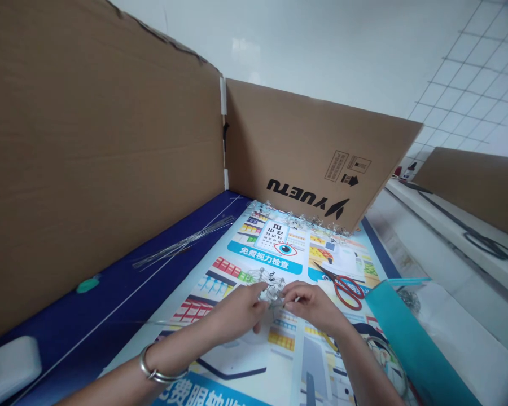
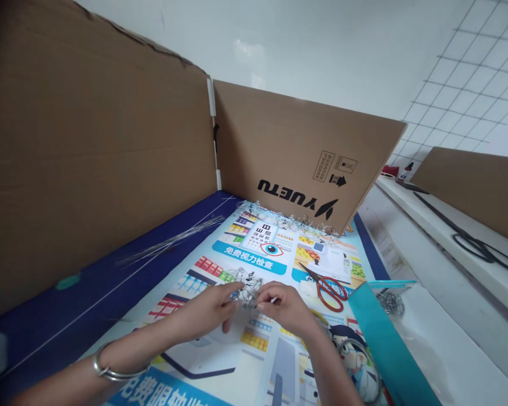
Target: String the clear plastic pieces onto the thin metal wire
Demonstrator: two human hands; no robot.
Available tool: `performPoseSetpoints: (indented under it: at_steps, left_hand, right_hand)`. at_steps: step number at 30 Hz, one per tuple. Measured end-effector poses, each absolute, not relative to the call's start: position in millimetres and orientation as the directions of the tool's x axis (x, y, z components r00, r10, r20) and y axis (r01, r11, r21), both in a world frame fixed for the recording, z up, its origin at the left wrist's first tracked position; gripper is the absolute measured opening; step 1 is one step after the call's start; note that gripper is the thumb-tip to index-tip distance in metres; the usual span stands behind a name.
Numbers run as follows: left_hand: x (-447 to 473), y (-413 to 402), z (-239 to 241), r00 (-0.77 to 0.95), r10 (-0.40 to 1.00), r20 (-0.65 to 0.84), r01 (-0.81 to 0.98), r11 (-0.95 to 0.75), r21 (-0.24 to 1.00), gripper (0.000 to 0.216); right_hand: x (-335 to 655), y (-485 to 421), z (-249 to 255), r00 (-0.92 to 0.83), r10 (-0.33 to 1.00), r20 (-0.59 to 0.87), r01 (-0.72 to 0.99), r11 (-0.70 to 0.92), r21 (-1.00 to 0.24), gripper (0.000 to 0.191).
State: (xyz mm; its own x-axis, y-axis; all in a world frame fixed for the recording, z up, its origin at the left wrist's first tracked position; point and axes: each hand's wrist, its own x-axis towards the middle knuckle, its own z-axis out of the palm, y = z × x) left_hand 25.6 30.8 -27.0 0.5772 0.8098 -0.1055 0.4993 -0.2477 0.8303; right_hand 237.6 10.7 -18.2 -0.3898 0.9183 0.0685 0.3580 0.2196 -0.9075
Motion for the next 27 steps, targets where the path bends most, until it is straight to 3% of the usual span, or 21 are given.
performPoseSetpoints:
  at_steps: [9,21,27]
  left_hand:
    - [35,27,-30,0.550,0.786,-0.282,0.298,0.131,0.946,0.044]
    - [37,30,-36,0.439,0.874,-0.209,0.324,0.063,0.944,0.023]
    - [40,27,-45,0.345,0.921,-0.184,0.230,0.107,0.967,0.024]
  right_hand:
    - [238,11,-20,-0.394,0.916,0.072,0.340,0.218,-0.915,0.017]
    - [240,13,-24,-0.359,0.930,0.079,0.401,0.230,-0.887,0.008]
    - [237,14,-24,-0.325,0.944,0.055,0.463,0.210,-0.861,0.006]
